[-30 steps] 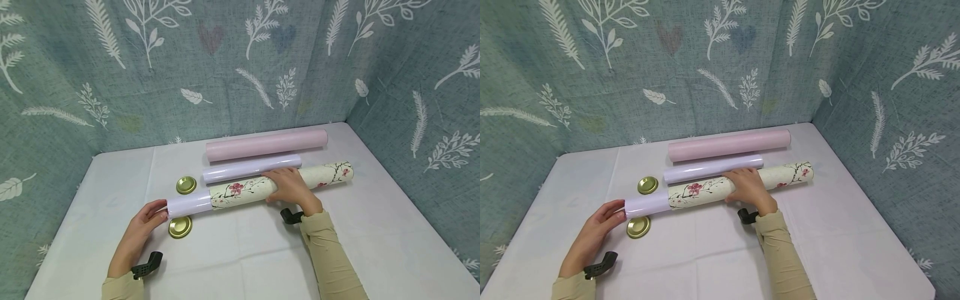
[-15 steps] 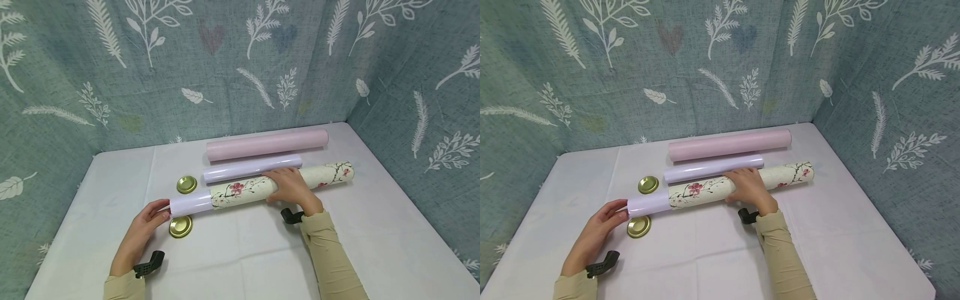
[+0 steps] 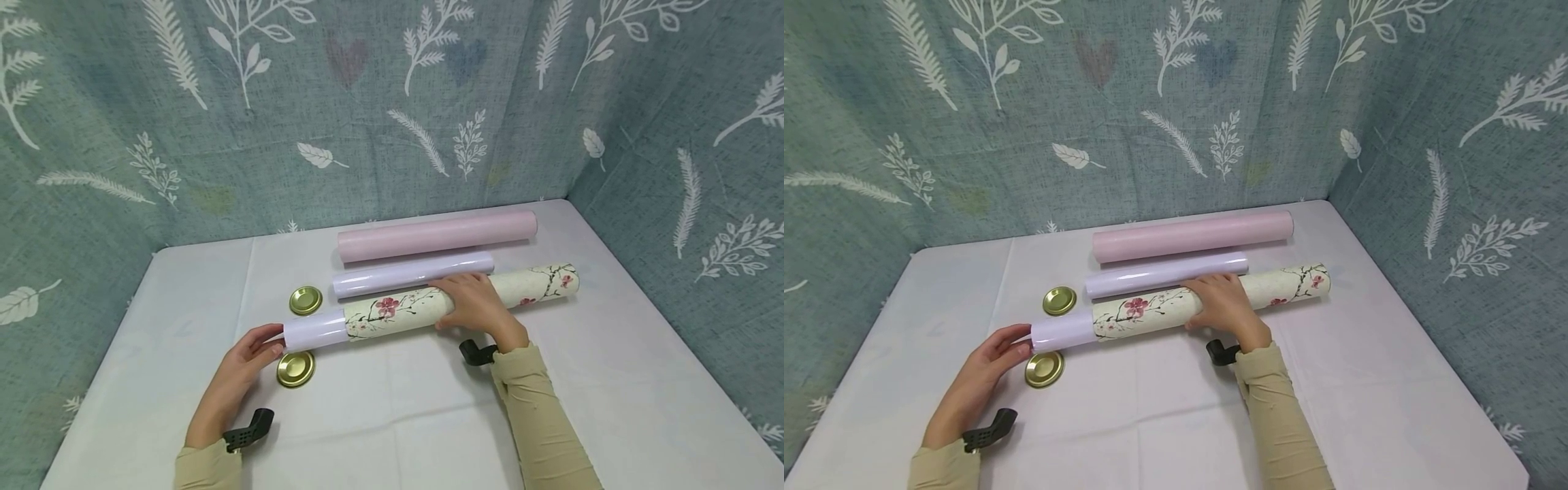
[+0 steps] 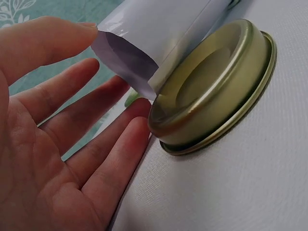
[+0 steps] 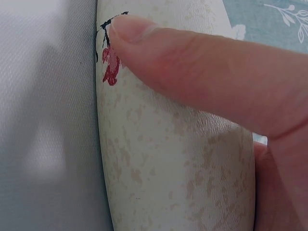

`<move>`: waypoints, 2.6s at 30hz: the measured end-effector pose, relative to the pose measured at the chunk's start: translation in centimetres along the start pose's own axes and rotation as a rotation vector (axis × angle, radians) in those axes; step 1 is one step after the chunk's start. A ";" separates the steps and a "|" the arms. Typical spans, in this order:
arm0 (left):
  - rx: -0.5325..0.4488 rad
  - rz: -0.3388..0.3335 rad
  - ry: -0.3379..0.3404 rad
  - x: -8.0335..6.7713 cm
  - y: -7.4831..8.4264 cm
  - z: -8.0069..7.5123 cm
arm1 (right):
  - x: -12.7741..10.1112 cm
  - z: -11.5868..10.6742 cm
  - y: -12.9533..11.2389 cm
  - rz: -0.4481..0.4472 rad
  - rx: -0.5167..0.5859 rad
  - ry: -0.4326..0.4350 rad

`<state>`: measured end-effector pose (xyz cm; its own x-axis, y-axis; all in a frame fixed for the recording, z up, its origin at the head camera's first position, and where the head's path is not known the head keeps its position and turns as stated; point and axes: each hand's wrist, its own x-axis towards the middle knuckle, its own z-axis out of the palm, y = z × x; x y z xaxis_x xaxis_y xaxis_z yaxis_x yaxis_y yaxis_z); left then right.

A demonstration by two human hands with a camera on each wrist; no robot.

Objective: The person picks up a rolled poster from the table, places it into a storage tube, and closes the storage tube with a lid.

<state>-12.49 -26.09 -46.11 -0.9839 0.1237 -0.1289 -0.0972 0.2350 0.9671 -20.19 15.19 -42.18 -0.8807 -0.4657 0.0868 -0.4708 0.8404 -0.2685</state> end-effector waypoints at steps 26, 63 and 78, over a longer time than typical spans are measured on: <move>0.103 0.013 0.005 0.5 0.2 1.2 | 0.0 0.0 0.1 0.000 0.004 0.000; 0.284 0.044 -0.013 0.6 0.8 2.4 | 0.1 -0.1 0.2 -0.004 -0.007 -0.005; 0.265 0.070 -0.032 0.6 1.2 3.0 | 0.1 -0.1 0.2 -0.005 -0.013 0.000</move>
<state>-12.75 -22.82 -45.71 -0.9812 0.1779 -0.0750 0.0173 0.4681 0.8835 -20.34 15.33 -42.13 -0.8784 -0.4698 0.0876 -0.4756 0.8418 -0.2553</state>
